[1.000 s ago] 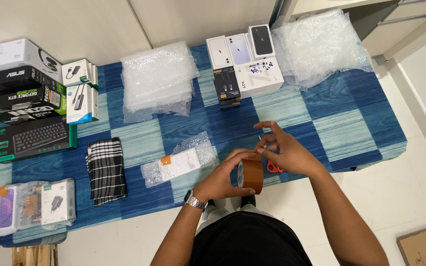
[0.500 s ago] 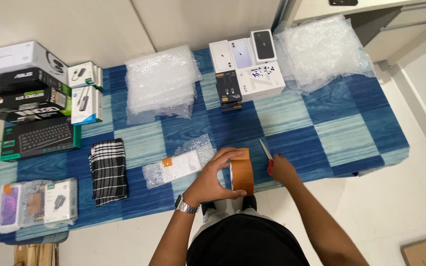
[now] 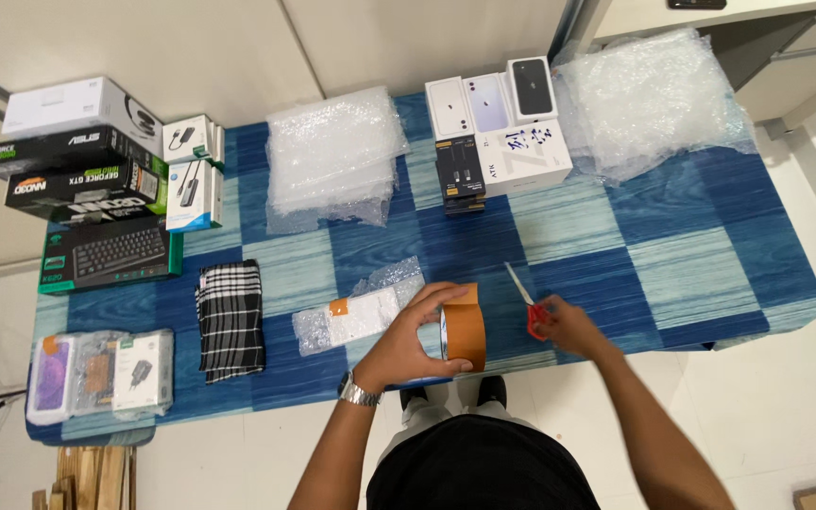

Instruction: The person wraps a small box in bubble wrap and secures it with tape using a pair of scissors.

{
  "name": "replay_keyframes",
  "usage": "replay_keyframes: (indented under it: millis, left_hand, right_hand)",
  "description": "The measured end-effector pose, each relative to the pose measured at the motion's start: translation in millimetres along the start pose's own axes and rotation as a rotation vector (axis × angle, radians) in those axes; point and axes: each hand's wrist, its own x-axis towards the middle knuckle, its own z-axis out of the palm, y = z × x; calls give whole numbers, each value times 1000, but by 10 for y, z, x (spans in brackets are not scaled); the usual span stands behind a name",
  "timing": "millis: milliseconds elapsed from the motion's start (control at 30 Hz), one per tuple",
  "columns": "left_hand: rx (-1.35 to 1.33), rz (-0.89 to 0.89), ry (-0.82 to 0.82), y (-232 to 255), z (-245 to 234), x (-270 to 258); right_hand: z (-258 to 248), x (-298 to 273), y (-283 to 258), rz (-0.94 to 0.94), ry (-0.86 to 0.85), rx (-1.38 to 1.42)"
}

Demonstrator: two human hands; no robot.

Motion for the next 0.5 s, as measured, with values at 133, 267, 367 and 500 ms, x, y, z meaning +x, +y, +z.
replay_keyframes:
  millis: [133, 267, 367, 500]
  left_hand:
    - [2, 3, -20, 93, -123, 37]
    - [16, 19, -51, 246, -214, 121]
    - [108, 4, -106, 344, -222, 181]
    - [127, 61, -116, 332, -177, 280]
  right_hand:
    - [-785, -271, -286, -180, -302, 391]
    - [-1636, -542, -745, -333, -538, 373]
    - [-2135, -894, -1353, -442, -635, 70]
    - [-2365, -1073, -1854, -459, -625, -74]
